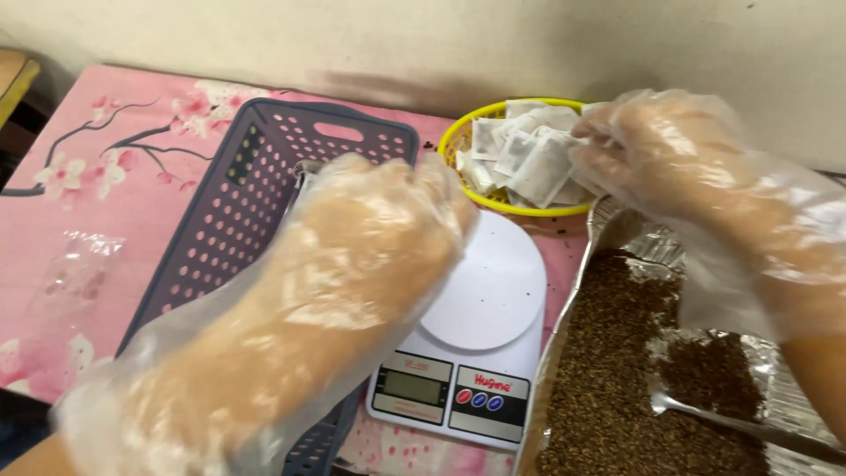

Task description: Filling individual tea bags with tea leaves using a spoon and placing them into a basket for packaging.

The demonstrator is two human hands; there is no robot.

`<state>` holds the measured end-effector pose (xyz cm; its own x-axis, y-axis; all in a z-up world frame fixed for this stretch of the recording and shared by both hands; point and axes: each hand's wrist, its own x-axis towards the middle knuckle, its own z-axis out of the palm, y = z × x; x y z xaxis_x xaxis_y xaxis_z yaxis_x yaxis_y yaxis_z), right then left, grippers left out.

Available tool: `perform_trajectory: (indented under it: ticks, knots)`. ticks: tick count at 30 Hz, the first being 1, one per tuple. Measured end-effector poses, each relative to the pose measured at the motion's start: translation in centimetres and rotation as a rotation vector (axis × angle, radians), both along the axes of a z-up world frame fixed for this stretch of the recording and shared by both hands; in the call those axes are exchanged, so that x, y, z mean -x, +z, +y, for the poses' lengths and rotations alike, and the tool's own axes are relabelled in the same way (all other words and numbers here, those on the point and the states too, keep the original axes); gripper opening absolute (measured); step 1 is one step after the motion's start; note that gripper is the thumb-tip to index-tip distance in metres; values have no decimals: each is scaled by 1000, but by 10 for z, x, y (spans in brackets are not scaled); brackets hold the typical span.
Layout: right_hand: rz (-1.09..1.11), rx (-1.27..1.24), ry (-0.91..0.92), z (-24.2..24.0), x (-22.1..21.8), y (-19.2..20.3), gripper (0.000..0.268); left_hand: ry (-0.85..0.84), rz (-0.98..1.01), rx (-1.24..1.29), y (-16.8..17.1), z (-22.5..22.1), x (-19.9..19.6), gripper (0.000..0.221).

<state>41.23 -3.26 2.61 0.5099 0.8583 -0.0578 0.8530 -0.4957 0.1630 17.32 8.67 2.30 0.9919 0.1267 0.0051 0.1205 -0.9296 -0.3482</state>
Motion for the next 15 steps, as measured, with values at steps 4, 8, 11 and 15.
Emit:
perform_trajectory:
  ticks: [4, 8, 11, 15]
  knots:
    - [-20, 8, 56, 13, -9, -16, 54, -193, -305, -94, -19, -14, -31, 25]
    - [121, -56, 3, 15, 0, -17, 40, -133, -414, -195, -26, -24, -45, 46]
    - [0, -34, 74, 7, -11, -22, 38, -135, -314, -208, -38, -21, -54, 59]
    - [167, -349, 62, -18, -3, 0, 21, -157, -143, -8, -58, -11, -52, 21]
